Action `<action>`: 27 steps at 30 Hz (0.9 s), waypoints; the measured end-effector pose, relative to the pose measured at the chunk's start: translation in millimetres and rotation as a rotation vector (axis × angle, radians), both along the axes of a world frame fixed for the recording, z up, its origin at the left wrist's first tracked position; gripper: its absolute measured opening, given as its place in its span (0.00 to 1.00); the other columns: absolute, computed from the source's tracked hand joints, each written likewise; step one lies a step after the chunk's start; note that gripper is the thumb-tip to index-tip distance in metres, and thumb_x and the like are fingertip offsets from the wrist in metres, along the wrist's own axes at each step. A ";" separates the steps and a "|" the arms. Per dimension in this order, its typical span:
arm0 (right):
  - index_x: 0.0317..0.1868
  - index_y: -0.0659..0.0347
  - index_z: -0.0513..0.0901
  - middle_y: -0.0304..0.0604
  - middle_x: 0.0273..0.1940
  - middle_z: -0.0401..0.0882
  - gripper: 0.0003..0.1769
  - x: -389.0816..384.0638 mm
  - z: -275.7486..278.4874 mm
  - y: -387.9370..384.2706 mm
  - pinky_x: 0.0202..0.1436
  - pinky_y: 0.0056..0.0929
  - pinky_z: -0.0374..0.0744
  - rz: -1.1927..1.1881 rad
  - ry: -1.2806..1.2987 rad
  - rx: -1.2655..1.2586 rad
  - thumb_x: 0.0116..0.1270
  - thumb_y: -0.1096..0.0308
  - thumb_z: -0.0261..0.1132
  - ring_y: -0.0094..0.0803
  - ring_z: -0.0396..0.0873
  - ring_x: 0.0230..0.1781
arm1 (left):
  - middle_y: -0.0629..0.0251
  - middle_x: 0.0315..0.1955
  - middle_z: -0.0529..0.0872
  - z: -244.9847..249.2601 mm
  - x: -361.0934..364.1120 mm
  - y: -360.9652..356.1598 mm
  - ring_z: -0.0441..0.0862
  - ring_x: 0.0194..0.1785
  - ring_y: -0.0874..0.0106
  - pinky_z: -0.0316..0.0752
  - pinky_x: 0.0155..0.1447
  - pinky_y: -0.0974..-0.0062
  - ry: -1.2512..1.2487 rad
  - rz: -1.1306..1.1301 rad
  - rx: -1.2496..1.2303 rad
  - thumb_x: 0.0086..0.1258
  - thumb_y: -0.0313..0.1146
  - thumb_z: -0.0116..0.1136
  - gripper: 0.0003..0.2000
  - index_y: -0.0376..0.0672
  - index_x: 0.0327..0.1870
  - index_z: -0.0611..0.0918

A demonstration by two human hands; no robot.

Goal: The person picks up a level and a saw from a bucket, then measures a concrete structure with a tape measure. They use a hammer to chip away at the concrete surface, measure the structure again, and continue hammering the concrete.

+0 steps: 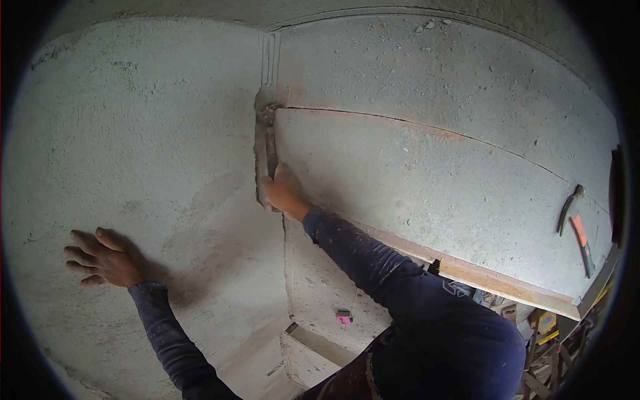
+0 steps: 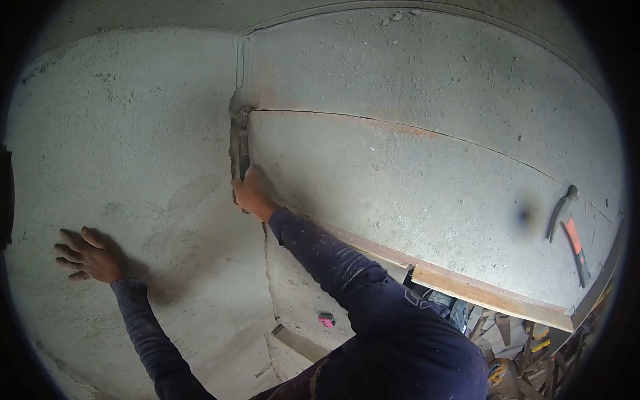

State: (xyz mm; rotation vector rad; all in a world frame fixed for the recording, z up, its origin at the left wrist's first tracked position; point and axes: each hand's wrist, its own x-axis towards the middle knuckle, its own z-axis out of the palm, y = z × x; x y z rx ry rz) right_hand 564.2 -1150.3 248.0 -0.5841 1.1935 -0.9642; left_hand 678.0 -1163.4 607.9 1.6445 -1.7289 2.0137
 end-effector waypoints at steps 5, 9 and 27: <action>0.49 0.64 0.67 0.38 0.28 0.71 0.16 -128.5 44.9 14.7 0.19 0.28 0.74 -0.341 -0.511 -0.020 0.70 0.64 0.60 0.24 0.71 0.18 | 0.52 0.81 0.47 -2.0 -5.6 -0.8 0.38 0.83 0.45 0.32 0.77 0.28 -0.001 0.013 0.004 0.76 0.70 0.24 0.39 0.58 0.81 0.56; 0.53 0.67 0.67 0.41 0.30 0.73 0.18 -139.9 48.2 -20.4 0.20 0.30 0.76 -0.986 -0.534 -0.116 0.71 0.64 0.60 0.25 0.74 0.21 | 0.51 0.81 0.47 -4.4 -4.2 -2.5 0.38 0.83 0.45 0.31 0.76 0.28 0.002 0.023 0.006 0.76 0.70 0.23 0.39 0.58 0.82 0.55; 0.53 0.68 0.67 0.57 0.36 0.77 0.19 -8.3 0.5 -25.0 0.41 0.41 0.79 -0.695 0.370 -0.164 0.70 0.64 0.59 0.46 0.83 0.39 | 0.50 0.81 0.48 -2.0 -2.5 -3.2 0.38 0.83 0.45 0.30 0.76 0.28 -0.002 0.000 -0.001 0.76 0.70 0.23 0.39 0.58 0.81 0.55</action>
